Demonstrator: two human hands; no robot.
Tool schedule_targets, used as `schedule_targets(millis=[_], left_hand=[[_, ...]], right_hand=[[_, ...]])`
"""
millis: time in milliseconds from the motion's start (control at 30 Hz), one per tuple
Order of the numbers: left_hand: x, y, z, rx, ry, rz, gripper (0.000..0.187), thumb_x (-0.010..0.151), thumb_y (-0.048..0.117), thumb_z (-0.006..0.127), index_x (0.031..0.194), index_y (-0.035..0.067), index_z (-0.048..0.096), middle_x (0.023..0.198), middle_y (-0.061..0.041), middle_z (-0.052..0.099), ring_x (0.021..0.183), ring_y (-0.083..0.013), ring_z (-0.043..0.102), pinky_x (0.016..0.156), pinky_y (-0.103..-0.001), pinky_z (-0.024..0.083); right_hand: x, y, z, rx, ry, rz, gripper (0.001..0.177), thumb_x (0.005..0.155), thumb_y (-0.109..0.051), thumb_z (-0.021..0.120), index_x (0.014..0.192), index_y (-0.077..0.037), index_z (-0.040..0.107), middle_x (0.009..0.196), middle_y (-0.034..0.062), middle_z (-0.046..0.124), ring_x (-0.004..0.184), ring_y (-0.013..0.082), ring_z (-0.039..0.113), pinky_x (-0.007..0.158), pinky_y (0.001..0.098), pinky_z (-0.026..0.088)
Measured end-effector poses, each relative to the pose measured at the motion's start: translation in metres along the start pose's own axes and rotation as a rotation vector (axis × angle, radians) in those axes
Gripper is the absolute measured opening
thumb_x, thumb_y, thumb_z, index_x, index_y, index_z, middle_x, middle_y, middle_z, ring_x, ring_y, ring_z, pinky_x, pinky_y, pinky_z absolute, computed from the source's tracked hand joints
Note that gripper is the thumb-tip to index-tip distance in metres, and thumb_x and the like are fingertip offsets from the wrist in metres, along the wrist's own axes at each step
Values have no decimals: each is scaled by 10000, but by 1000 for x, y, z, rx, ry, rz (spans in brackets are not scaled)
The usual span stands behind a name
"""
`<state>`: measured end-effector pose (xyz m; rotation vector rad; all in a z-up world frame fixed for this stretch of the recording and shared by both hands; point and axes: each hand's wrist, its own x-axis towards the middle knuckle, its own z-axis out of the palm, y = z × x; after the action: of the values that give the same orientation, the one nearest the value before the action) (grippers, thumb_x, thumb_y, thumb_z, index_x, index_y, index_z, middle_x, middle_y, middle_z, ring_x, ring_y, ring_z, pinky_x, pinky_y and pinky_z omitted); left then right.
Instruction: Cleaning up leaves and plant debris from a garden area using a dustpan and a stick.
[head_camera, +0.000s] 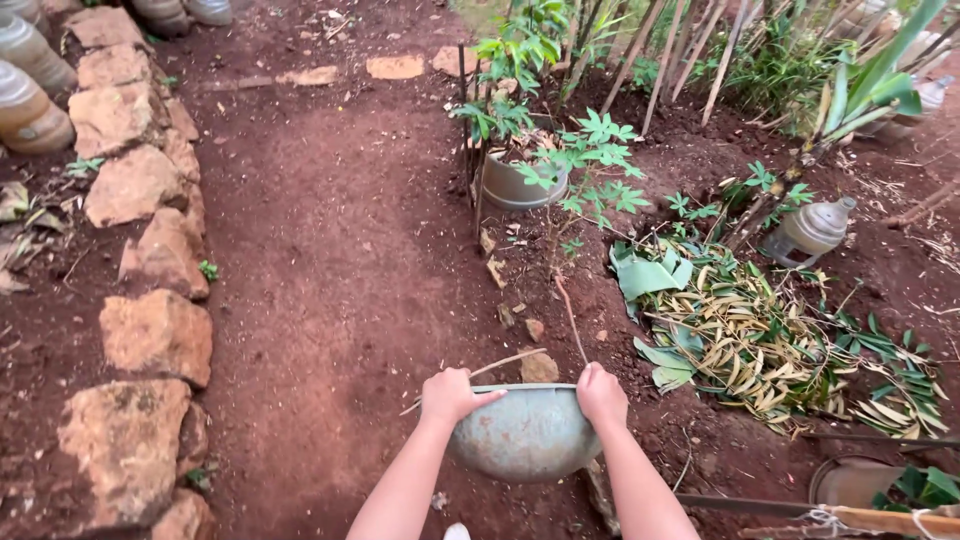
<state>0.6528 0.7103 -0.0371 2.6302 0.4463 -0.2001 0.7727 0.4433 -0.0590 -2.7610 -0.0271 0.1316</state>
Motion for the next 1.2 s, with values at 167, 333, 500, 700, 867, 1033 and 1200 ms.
schedule_targets(millis=[167, 333, 500, 700, 867, 1033, 1200], left_hand=[[11, -26, -8, 5, 20, 2, 936, 602, 925, 641, 950, 67, 778, 881, -161, 765, 876, -327, 759, 803, -451, 608], [19, -33, -1, 16, 32, -1, 925, 610, 922, 642, 928, 63, 776, 878, -157, 755, 872, -328, 758, 781, -451, 612], [26, -26, 5, -21, -24, -4, 912, 618, 921, 635, 888, 59, 761, 830, -158, 759, 851, -324, 763, 782, -440, 612], [50, -24, 3, -20, -71, -74, 931, 627, 930, 631, 871, 43, 771, 855, -169, 756, 868, -327, 760, 797, -438, 610], [93, -41, -12, -15, -73, -180, 955, 629, 942, 621, 899, 40, 776, 897, -177, 756, 909, -328, 757, 822, -440, 609], [144, -50, -42, 0, -85, -265, 958, 621, 947, 610, 924, 52, 771, 913, -160, 765, 918, -311, 766, 836, -433, 614], [189, -46, -61, 29, -24, -308, 919, 614, 932, 625, 910, 76, 782, 907, -136, 766, 910, -304, 765, 833, -431, 615]], right_hand=[[3, -36, 3, -30, -29, 9, 387, 1025, -352, 383, 1071, -85, 660, 998, 241, 741, 982, 442, 714, 887, 548, 561], [9, -38, 12, -63, -25, -21, 390, 1037, -343, 381, 1036, -73, 663, 968, 238, 747, 954, 435, 725, 871, 542, 574], [16, -21, 23, -41, -11, -2, 384, 1021, -359, 407, 1023, -84, 676, 957, 244, 744, 951, 445, 718, 870, 551, 566], [49, -21, 43, -29, -24, 20, 399, 1017, -366, 401, 1022, -93, 692, 998, 233, 744, 983, 444, 715, 879, 548, 573], [110, -64, 63, 1, -97, -22, 405, 1013, -368, 393, 1066, -109, 699, 1071, 239, 733, 1038, 446, 698, 932, 543, 551], [174, -106, 77, -1, -167, -120, 387, 1009, -351, 382, 1103, -124, 680, 1083, 236, 729, 1050, 436, 698, 926, 539, 556], [233, -141, 70, 32, -181, -197, 354, 1001, -355, 411, 1033, -107, 662, 1029, 210, 736, 1009, 444, 693, 896, 556, 546]])
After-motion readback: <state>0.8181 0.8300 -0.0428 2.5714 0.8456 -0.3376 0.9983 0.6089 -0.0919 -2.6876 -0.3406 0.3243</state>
